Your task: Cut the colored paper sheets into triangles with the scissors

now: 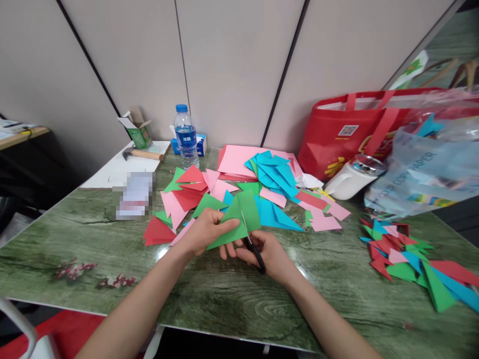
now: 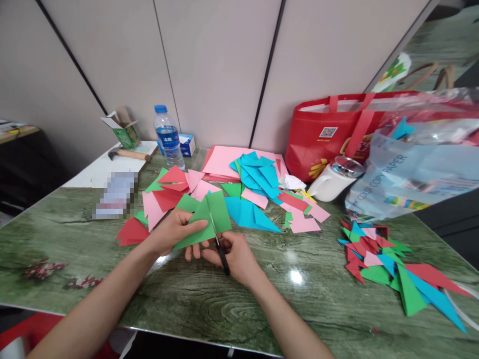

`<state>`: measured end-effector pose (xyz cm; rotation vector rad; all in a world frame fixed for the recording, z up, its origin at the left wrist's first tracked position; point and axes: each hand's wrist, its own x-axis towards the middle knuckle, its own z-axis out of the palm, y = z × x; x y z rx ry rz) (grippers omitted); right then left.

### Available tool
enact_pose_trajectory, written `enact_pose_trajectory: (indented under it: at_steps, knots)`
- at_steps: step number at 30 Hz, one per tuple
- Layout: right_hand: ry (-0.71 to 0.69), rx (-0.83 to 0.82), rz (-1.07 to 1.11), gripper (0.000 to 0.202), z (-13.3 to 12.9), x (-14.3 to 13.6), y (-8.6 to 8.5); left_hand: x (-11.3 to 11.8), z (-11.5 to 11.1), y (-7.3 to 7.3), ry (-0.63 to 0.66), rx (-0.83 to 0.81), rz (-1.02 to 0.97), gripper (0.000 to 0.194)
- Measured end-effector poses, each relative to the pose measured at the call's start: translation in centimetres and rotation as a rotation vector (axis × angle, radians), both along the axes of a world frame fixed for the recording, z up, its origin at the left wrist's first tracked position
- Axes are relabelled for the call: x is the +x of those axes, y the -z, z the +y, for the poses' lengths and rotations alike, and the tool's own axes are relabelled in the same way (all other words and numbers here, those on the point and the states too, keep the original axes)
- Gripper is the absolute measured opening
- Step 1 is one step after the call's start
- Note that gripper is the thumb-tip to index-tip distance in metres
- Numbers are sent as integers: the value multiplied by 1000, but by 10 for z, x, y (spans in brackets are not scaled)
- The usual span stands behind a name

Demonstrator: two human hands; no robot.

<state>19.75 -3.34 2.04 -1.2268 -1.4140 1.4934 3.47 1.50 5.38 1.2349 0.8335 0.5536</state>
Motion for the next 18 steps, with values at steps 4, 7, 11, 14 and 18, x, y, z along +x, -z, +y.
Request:
enact_pose_trajectory:
  at_steps: [4,7,11,14,18]
  knots:
    - [10,5,-9,43,0,0,3,0,0,0,-1,-2,-4,34]
    - [25,7,10,43,0,-1,4,0,0,0,3,0,-12,34]
    - [37,-3,35,43,0,-2,3,0,0,-1,15,-7,0,35]
    - [63,-5,26,43,0,-3,2,-1,0,-2,31,-14,7,40]
    - [84,-12,9,42,0,-3,1,-4,1,-3,24,49,35,46]
